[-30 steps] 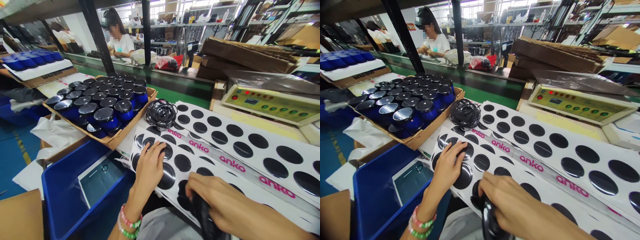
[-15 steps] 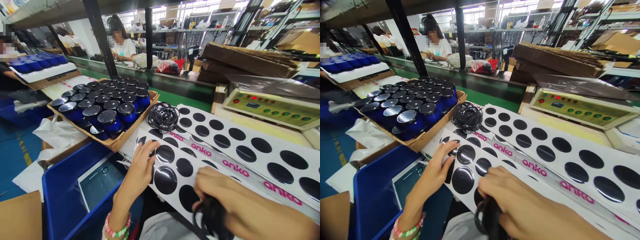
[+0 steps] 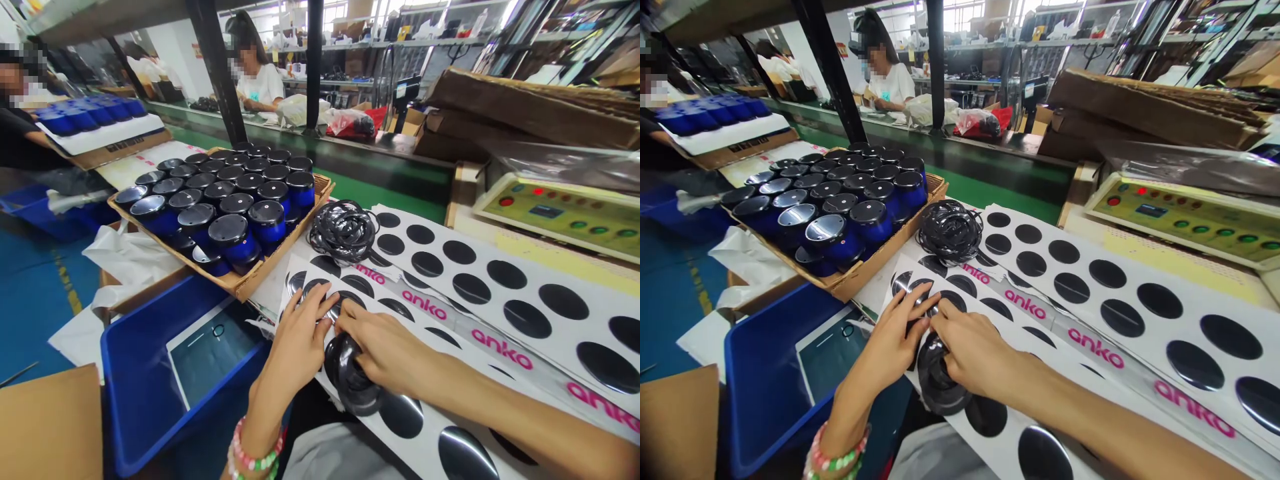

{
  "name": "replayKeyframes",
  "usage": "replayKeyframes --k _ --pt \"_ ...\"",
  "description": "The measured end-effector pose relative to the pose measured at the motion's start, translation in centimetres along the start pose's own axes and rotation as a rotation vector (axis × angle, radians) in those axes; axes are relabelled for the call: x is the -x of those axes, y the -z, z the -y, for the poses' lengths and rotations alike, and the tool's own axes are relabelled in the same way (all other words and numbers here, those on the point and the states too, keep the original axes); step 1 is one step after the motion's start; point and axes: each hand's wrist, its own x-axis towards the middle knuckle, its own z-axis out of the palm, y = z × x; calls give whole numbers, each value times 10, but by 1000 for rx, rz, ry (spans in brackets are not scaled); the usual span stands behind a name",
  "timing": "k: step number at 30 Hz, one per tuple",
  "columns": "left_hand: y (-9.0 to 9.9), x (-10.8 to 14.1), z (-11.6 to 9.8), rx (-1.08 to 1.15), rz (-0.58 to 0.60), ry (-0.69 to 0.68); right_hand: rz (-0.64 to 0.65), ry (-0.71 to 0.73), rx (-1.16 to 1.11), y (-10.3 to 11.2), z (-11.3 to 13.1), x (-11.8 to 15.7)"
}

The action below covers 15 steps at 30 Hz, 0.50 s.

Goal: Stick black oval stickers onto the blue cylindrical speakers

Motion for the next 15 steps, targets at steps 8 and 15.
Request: replayKeyframes --k 8,15 --pt "0 0 -1 16 -10 -13 -86 140 -277 -4 -8 28" --pt "1 0 1 25 3 -22 -82 111 -77 -9 9 -14"
